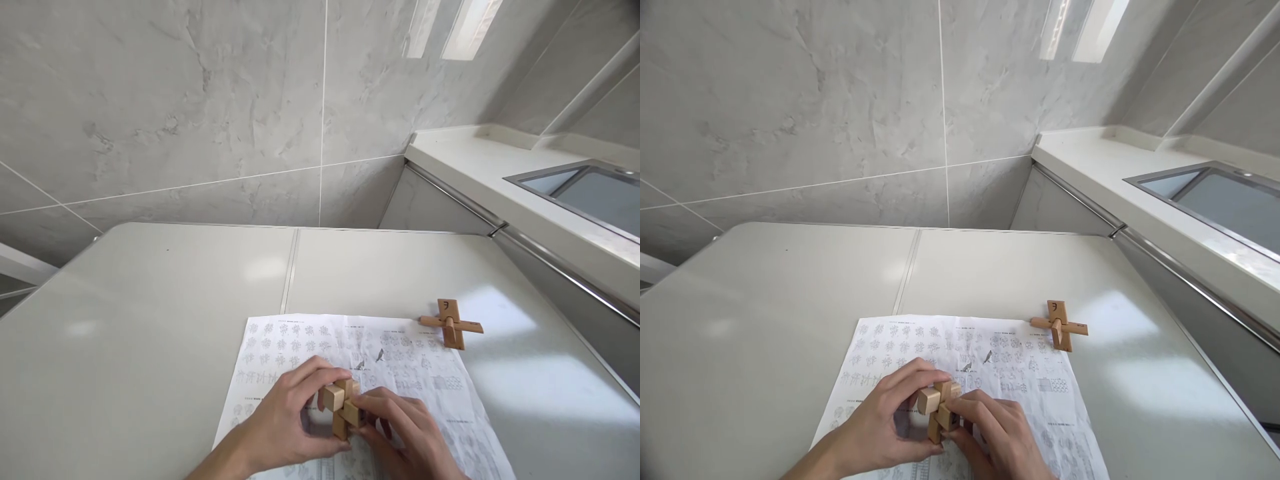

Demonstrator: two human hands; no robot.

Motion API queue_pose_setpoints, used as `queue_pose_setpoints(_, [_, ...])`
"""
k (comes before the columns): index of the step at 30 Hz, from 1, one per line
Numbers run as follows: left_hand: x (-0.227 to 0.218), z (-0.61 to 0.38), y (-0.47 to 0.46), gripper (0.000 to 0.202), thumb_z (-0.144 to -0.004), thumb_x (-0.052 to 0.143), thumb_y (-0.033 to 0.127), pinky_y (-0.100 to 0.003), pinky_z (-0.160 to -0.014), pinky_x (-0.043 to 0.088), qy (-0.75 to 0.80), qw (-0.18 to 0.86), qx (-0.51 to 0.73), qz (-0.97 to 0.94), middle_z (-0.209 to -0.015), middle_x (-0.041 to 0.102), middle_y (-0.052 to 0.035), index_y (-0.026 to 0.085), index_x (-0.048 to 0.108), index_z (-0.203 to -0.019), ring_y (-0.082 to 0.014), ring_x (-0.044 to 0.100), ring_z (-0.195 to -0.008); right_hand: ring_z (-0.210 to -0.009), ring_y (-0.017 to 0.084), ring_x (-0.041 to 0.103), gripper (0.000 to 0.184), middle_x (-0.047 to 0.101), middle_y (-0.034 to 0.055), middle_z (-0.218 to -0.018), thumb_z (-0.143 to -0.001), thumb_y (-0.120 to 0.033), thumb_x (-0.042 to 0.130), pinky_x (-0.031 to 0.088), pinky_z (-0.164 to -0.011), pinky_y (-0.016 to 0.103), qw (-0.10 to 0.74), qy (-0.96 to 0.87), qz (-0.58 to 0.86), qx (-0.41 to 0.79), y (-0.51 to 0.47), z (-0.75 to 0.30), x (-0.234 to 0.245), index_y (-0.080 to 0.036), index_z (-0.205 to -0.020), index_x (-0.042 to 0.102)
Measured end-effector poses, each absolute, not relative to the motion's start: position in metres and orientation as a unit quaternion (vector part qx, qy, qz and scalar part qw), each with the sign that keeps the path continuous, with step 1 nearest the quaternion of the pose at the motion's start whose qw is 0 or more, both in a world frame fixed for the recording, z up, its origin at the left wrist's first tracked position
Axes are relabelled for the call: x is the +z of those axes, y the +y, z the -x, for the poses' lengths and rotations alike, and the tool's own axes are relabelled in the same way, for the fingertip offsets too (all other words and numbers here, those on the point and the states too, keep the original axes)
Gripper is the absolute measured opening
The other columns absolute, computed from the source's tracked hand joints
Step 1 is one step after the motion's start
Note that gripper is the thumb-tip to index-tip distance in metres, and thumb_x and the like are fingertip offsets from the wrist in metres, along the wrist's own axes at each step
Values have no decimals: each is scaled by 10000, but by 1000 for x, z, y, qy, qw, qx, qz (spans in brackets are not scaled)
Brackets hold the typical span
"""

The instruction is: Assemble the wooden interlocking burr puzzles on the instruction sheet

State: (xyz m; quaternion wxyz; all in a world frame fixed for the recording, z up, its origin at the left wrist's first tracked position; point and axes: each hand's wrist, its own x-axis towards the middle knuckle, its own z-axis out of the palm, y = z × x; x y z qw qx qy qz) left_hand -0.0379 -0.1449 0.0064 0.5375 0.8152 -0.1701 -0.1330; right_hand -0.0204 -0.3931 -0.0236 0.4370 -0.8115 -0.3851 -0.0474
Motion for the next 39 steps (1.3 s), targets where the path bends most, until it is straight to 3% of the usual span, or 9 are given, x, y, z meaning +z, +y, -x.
queue_pose_setpoints(5, [7,35,-143,809,-730,939,184,-347,-865,533,-148,563,-145,-800,-1194,673,0,421,593,-1421,-218,655,-986,-617,159,716,211,750,-13,-871,-1153,-380,490,570,-636,273,462,-354,813,2,-397,20,-22,-313,-1349,527])
queue_pose_setpoints(10, [7,33,-138,779,-705,924,208,-323,-818,508,-133,603,-146,-773,-1145,660,-1,404,627,-1398,-206,620,-943,-606,146,707,260,742,-5,-915,-1149,-316,460,560,-576,240,461,-315,828,37,-392,14,-19,-309,-1409,449])
queue_pose_setpoints(16, [9,32,-137,814,-700,921,184,-391,-983,504,-167,623,-157,-748,-1211,653,-10,420,624,-1420,-244,641,-1074,-635,150,723,203,715,13,-925,-1168,-353,402,571,-599,248,417,-354,837,18,-387,9,-16,-275,-1328,500])
queue_pose_setpoints(26, [9,33,-137,818,-719,918,213,-486,-1071,513,-210,618,-183,-736,-1292,620,-52,420,612,-1449,-295,643,-1180,-624,174,674,223,690,16,-838,-1180,-361,322,483,-572,278,395,-425,815,10,-392,8,-3,-256,-1105,505])
queue_pose_setpoints(32, [10,33,-138,812,-758,895,201,-459,-1074,541,-231,602,-178,-743,-1292,671,-50,409,588,-1479,-281,682,-1164,-542,136,522,371,539,-38,-697,-1170,-433,323,404,-554,264,407,-413,812,67,-393,11,-2,-259,-858,423])
queue_pose_setpoints(39, [18,36,-141,640,-867,760,82,-380,-1028,582,-238,590,-161,-755,-1262,715,-30,405,616,-1400,-242,720,-1146,-559,133,403,406,381,-60,-681,-1139,-505,396,322,-572,282,455,-364,787,202,-391,12,-2,-257,-819,362])
